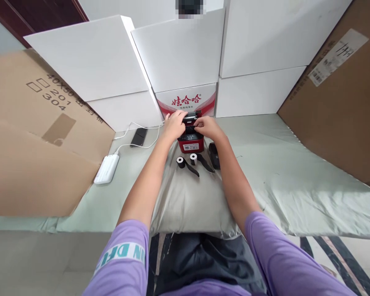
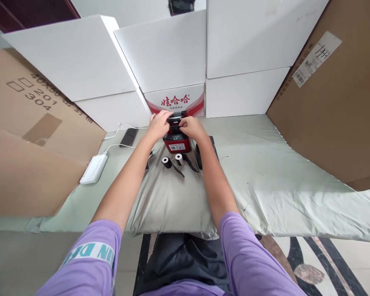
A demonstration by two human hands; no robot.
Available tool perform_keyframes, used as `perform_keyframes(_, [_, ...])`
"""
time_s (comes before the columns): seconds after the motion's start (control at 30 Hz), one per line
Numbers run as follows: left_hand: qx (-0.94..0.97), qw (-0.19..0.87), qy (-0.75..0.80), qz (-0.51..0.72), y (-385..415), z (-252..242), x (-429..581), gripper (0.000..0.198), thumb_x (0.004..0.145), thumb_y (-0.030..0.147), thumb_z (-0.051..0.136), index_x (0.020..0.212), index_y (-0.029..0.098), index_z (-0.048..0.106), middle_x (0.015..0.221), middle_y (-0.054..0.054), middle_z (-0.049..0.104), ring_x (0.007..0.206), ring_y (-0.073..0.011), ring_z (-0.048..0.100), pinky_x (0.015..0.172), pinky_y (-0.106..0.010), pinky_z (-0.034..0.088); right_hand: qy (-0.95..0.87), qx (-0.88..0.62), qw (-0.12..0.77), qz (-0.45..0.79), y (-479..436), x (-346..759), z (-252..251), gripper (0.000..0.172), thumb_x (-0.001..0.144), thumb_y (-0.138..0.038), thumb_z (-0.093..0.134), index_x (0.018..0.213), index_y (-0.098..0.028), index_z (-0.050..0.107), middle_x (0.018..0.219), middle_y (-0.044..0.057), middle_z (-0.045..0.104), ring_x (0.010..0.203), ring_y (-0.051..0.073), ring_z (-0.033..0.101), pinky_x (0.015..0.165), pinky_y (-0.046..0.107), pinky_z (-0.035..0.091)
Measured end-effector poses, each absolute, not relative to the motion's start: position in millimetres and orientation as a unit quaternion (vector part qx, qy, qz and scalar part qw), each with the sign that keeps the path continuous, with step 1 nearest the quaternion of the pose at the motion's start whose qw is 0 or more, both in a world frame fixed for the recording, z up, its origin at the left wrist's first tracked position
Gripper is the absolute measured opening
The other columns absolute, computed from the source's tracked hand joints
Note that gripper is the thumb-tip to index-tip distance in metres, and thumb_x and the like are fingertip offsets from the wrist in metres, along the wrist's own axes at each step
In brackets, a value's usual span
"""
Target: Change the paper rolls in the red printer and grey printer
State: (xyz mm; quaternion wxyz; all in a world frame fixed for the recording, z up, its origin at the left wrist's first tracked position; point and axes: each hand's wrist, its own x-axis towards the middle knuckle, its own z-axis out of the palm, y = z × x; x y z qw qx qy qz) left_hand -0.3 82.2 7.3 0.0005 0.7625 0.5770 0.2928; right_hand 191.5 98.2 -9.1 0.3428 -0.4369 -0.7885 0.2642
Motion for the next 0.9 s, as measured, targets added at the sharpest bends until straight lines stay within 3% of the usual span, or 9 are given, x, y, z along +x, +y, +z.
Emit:
perform_keyframes(0.1, [0.765,-0.024,0.587,0.264,69,8,5,0.063,0.078,0.007,0.046,0.135,0.027,0.064,0.14,-0.012,0.063,0.13,-0.0346,0.056,0.113,-0.057,0.037,-0.773,-0.439,0.377,0.259,95,197,0,0.023,0.075,-0.017,0.06,0.09,-0.015,0.078,0.08,0.006,0.074,0.078,0.021,0.066,0.08,0.034,0.051])
perform_keyframes(0.27, [0.767,-0.015,0.6,0.227,51,-3,7,0.064,0.079,0.004,0.043,0.135,0.025,0.065,0.134,-0.011,0.07,0.127,-0.0329,0.061,0.11,-0.053,0.04,-0.73,-0.466,0.459,0.197,97,204,3,0.027,0.083,-0.024,0.056,0.099,-0.015,0.075,0.097,0.01,0.075,0.092,0.024,0.067,0.091,0.039,0.052])
perform_keyframes(0.4, [0.768,-0.008,0.606,0.208,46,-9,5,0.059,0.078,0.004,0.044,0.126,0.026,0.071,0.132,-0.009,0.072,0.125,-0.0326,0.063,0.107,-0.052,0.043,-0.731,-0.515,0.381,0.233,104,202,-12,0.035,0.083,-0.03,0.063,0.113,-0.014,0.071,0.114,0.015,0.073,0.105,0.028,0.066,0.097,0.043,0.05])
perform_keyframes(0.5, [0.767,-0.017,0.608,0.205,48,-11,5,0.056,0.08,0.007,0.046,0.125,0.027,0.071,0.132,-0.009,0.071,0.124,-0.0333,0.063,0.103,-0.052,0.045,-0.7,-0.561,0.299,0.326,109,198,-25,0.05,0.085,-0.04,0.065,0.127,-0.012,0.064,0.12,0.02,0.071,0.094,0.03,0.07,0.089,0.045,0.054])
perform_keyframes(0.6, [0.766,-0.027,0.609,0.206,50,-13,7,0.051,0.081,0.008,0.047,0.121,0.028,0.073,0.125,-0.009,0.073,0.121,-0.0334,0.064,0.1,-0.051,0.046,-0.649,-0.57,0.246,0.44,114,196,-35,0.061,0.087,-0.054,0.062,0.133,-0.015,0.058,0.114,0.018,0.072,0.067,0.026,0.069,0.071,0.045,0.057])
perform_keyframes(0.67, [0.765,-0.032,0.61,0.202,50,-14,9,0.047,0.082,0.009,0.047,0.116,0.028,0.074,0.121,-0.009,0.074,0.119,-0.0333,0.064,0.099,-0.05,0.046,-0.641,-0.555,0.243,0.471,118,196,-40,0.058,0.086,-0.056,0.062,0.129,-0.018,0.059,0.104,0.014,0.073,0.058,0.023,0.066,0.066,0.044,0.057])
perform_keyframes(0.8, [0.765,-0.037,0.611,0.199,48,-18,11,0.045,0.085,0.009,0.045,0.116,0.026,0.074,0.119,-0.012,0.072,0.118,-0.0346,0.063,0.099,-0.051,0.045,-0.662,-0.515,0.279,0.468,129,197,-51,0.045,0.083,-0.05,0.066,0.117,-0.02,0.062,0.076,0.005,0.069,0.052,0.019,0.061,0.061,0.039,0.057])
perform_keyframes(0.9, [0.767,-0.04,0.61,0.196,46,-20,13,0.045,0.086,0.01,0.045,0.117,0.026,0.073,0.121,-0.012,0.072,0.117,-0.0348,0.062,0.098,-0.051,0.044,-0.654,-0.525,0.289,0.461,131,193,-55,0.045,0.082,-0.046,0.066,0.118,-0.019,0.063,0.076,0.005,0.069,0.056,0.02,0.061,0.064,0.041,0.057])
